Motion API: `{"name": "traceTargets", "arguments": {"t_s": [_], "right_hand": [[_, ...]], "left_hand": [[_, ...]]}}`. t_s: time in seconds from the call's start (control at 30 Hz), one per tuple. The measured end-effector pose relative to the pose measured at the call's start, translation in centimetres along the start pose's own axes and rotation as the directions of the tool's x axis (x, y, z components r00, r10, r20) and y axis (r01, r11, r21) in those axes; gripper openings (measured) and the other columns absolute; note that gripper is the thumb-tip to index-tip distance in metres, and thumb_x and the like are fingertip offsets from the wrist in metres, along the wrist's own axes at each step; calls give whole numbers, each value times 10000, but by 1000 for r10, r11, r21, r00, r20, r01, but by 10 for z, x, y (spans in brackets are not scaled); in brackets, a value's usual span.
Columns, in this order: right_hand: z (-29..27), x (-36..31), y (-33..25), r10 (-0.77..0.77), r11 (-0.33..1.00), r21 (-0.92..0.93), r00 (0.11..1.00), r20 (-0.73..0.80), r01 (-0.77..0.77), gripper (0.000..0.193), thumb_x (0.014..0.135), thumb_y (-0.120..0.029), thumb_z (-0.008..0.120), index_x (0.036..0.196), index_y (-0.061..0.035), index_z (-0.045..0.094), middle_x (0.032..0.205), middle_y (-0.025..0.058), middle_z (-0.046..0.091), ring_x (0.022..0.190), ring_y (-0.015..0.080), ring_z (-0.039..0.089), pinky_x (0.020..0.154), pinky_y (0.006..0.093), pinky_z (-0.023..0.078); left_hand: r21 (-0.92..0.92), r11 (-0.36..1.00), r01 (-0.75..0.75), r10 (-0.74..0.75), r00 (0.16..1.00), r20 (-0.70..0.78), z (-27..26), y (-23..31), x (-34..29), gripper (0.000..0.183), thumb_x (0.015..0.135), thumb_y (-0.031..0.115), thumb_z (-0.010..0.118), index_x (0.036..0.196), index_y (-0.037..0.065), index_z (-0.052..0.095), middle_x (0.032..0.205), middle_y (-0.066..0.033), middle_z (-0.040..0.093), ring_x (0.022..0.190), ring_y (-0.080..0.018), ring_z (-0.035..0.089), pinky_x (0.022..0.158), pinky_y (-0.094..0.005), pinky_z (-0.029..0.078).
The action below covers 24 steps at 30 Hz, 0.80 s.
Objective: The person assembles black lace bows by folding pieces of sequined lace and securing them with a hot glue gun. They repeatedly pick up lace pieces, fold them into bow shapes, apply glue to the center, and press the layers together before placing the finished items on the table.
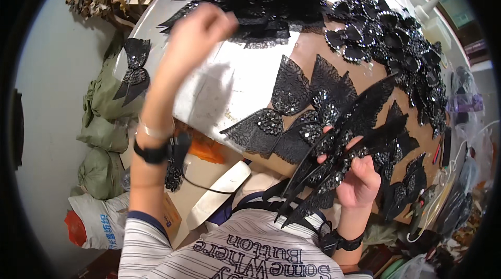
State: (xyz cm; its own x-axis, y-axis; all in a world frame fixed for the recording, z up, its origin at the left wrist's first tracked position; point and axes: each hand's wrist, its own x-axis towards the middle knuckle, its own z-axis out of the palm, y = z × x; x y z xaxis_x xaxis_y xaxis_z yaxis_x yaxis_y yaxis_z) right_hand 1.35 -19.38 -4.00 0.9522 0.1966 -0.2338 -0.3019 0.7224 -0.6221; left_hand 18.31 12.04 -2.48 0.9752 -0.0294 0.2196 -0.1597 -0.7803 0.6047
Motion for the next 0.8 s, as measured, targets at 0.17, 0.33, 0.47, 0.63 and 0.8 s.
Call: {"name": "traceTargets", "arguments": {"t_s": [0.17, 0.33, 0.47, 0.63, 0.8], "right_hand": [[4, 0, 3, 3, 997, -73, 999, -50, -6, 362, 781, -132, 660, 1072, 44, 538, 1235, 297, 507, 956, 378, 617, 860, 469, 512], [-1, -1, 3, 5, 998, -61, 1000, 3, -4, 406, 783, -133, 659, 1123, 41, 523, 1265, 295, 478, 962, 379, 611, 869, 466, 514], [4, -1, 3, -23, 997, -73, 1000, -19, 22, 487, 778, -142, 665, 1192, 35, 479, 1273, 282, 466, 951, 374, 613, 867, 458, 519], [11, 3, 3, 83, 993, -81, 997, -3, -83, 587, 756, -166, 687, 1218, 119, 465, 1238, 248, 525, 944, 343, 626, 857, 430, 522], [21, 9, 6, 57, 996, -73, 998, 31, -55, 500, 780, -143, 657, 1194, 87, 496, 1252, 283, 502, 945, 367, 627, 856, 455, 521]], "left_hand": [[47, 997, -54, 44, 980, 196, 66, 39, -121, 366, 724, 215, 768, 952, 15, 565, 837, -146, 606, 811, -326, 585, 773, -404, 468], [-167, 981, 97, -66, 982, 177, 56, 43, -135, 377, 733, 183, 780, 949, -12, 539, 847, -131, 610, 803, -283, 595, 764, -359, 473], [-489, 781, 388, -245, 911, 333, 22, 43, -123, 355, 728, 80, 775, 986, -2, 546, 852, -96, 655, 789, -170, 629, 717, -287, 488], [-686, 718, 121, -141, 990, 27, 0, 8, -68, 352, 711, 49, 783, 972, -2, 553, 848, -100, 694, 761, -112, 647, 702, -262, 515], [-727, 687, -13, -106, 987, -118, -40, -3, 59, 410, 735, 143, 782, 1057, -38, 605, 884, -142, 692, 798, -216, 672, 727, -297, 536]]}}
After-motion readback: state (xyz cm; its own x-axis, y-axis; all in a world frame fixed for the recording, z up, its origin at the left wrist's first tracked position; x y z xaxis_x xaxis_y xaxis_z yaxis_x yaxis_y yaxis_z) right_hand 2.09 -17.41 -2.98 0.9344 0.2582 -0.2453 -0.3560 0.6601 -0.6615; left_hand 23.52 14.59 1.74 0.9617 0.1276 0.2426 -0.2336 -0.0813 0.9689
